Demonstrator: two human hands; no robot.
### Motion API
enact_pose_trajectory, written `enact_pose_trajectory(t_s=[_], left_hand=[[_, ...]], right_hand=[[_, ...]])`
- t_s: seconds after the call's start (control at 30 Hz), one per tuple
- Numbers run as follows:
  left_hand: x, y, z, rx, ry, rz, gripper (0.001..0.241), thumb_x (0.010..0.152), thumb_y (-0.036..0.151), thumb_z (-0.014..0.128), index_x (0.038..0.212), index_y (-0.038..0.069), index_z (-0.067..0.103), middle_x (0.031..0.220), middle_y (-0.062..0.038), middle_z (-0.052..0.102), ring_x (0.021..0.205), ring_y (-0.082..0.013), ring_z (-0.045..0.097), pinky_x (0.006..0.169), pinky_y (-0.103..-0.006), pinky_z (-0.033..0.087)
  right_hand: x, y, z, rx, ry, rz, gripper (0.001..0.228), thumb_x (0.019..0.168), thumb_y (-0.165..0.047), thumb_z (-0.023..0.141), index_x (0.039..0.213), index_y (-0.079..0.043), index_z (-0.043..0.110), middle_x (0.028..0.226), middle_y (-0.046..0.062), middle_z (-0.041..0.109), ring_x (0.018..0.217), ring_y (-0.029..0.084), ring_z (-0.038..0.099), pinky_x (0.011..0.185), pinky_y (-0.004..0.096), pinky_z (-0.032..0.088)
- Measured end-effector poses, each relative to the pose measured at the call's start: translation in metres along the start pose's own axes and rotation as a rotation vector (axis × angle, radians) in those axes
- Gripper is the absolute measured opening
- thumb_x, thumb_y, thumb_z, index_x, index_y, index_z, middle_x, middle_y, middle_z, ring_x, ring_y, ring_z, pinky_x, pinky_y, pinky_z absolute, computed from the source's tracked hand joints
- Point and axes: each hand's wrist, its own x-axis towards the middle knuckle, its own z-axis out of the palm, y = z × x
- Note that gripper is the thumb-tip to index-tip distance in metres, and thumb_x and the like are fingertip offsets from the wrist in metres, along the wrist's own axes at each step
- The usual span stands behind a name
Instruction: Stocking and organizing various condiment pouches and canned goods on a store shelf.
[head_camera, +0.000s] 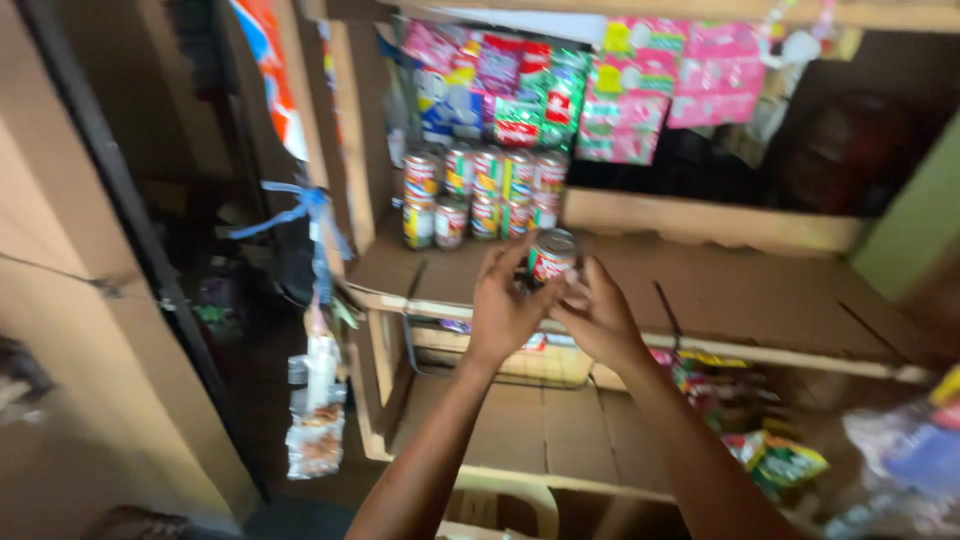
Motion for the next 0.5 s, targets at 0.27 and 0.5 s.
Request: enact_pose_trajectory(t_s=[0.27,0.5], left_hand=[[0.069,-0.132,-0.018,0.331,0.185,0.004,0.060,0.083,0.031,0.082,0.130,0.000,0.063,0.098,-0.022,0.070,0.091,-0.0357,0.067,0.083,-0.0448,0.054],[0.096,-0.169,-0.031,0.431,0.296,0.038,0.035,0.097,0.022,0.063,0.121,-0.003,0.066,0.106,-0.027,0.068,0.099,-0.0454,0.064,0.090,-0.0526,0.052]], right_hand=[[0.144,0.078,0.052,-0.541,0.121,-0.053,0.034,0.094,-0.007,0.071,0.119,-0.004,0.050,0.107,0.013,0.069,0.099,0.022,0.070,0.081,0.037,0.057],[0.205,0.080,0.079,-0.502,0.264,-0.145,0.033,0.087,-0.024,0.080,0.111,-0.005,0.065,0.096,0.012,0.075,0.087,0.022,0.074,0.076,0.038,0.056]])
